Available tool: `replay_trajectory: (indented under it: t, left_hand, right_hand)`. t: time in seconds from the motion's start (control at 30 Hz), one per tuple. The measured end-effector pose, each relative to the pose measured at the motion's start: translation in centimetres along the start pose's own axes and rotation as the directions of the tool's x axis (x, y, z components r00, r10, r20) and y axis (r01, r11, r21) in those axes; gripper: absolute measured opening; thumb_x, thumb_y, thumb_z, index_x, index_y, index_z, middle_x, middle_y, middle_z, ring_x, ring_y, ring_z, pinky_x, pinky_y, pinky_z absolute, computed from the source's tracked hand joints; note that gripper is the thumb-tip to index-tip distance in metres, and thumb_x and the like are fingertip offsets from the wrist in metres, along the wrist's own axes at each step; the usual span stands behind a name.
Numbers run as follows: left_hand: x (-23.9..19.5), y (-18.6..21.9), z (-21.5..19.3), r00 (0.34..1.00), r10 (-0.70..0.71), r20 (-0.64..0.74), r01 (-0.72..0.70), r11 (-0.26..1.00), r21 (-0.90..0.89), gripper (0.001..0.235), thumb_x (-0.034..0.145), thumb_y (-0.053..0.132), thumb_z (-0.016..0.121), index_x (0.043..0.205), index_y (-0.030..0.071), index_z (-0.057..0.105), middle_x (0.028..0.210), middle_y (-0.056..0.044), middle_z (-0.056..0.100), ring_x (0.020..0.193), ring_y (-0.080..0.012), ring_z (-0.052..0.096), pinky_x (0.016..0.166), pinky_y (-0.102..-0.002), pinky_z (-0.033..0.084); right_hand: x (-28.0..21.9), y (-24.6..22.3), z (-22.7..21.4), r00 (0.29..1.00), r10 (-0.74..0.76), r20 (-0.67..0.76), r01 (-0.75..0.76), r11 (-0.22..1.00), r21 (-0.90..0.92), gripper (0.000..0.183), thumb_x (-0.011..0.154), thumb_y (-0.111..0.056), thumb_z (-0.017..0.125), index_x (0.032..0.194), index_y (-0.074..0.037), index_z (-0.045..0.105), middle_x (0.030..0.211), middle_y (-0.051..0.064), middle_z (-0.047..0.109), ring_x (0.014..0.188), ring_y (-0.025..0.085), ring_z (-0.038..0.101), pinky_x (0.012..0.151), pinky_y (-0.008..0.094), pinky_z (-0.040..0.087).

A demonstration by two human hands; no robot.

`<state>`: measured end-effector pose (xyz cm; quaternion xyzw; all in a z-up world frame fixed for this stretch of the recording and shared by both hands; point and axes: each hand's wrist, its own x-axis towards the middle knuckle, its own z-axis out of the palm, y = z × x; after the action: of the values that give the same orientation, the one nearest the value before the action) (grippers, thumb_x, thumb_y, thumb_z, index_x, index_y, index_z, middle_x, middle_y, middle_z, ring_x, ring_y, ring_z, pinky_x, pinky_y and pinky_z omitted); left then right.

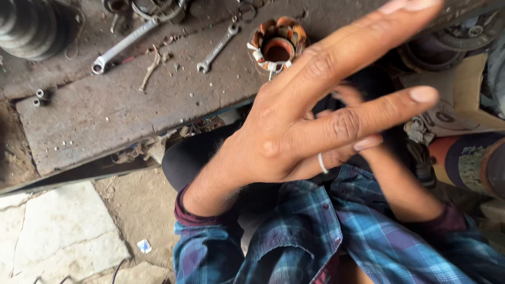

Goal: The person winds a white insulated wire around a cylindrical copper motor stator core, threading the wire through slots and rotating the core to continue winding. The person uses both hands to guide the wire and occasionally adjusts the core's position on the workbench.

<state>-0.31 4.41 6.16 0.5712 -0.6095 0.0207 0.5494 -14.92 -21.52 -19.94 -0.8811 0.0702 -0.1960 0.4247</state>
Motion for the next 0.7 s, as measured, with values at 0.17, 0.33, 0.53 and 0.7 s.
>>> replay_trajectory:
  t: [0.17, 0.33, 0.53, 0.7]
  left_hand:
    - [-0.6, -0.7, -0.9, 1.0, -0.016, 0.019, 0.011, 0.968, 0.25, 0.04, 0.097, 0.028, 0.078, 0.131, 0.009, 0.071, 0.145, -0.025, 0.053, 0.141, -0.0422, 0.054, 0.122, -0.053, 0.043]
    - [-1.4, -0.7, -1.9, 0.998, -0.011, -0.059, 0.027, 0.957, 0.289, 0.041, 0.102, 0.026, 0.076, 0.141, 0.014, 0.07, 0.148, -0.017, 0.053, 0.139, -0.0302, 0.055, 0.115, -0.039, 0.048]
    - [-1.1, 0.1, -1.6, 0.994, 0.017, -0.107, 0.027, 0.92, 0.391, 0.038, 0.101, 0.025, 0.077, 0.136, 0.01, 0.071, 0.144, -0.017, 0.057, 0.13, -0.0321, 0.062, 0.105, -0.039, 0.053]
    - [0.6, 0.0, -0.1, 0.984, -0.137, -0.114, 0.178, 0.806, 0.564, 0.036, 0.103, 0.026, 0.077, 0.132, 0.008, 0.068, 0.12, -0.01, 0.064, 0.102, -0.0236, 0.069, 0.081, -0.035, 0.056]
  right_hand:
    - [1.9, -2.1, 2.5, 0.991, 0.121, 0.059, -0.131, 0.966, 0.222, 0.013, 0.114, -0.016, 0.063, 0.111, -0.003, 0.065, 0.104, 0.004, 0.061, 0.096, 0.014, 0.057, 0.086, 0.029, 0.046]
    - [0.6, 0.0, 0.4, 0.948, 0.318, 0.031, -0.285, 0.796, 0.534, 0.015, 0.118, -0.015, 0.057, 0.108, -0.005, 0.063, 0.091, -0.001, 0.059, 0.081, 0.008, 0.054, 0.074, 0.024, 0.044]
    - [-2.5, 2.5, -1.1, 0.921, 0.389, -0.022, -0.322, 0.791, 0.519, 0.021, 0.117, -0.014, 0.053, 0.101, -0.005, 0.063, 0.077, -0.007, 0.051, 0.066, 0.001, 0.042, 0.058, 0.019, 0.032]
    - [-1.4, 4.0, 1.2, 0.936, 0.351, -0.021, -0.301, 0.83, 0.47, 0.027, 0.115, -0.015, 0.054, 0.09, -0.005, 0.055, 0.073, -0.006, 0.044, 0.062, 0.003, 0.037, 0.054, 0.022, 0.029]
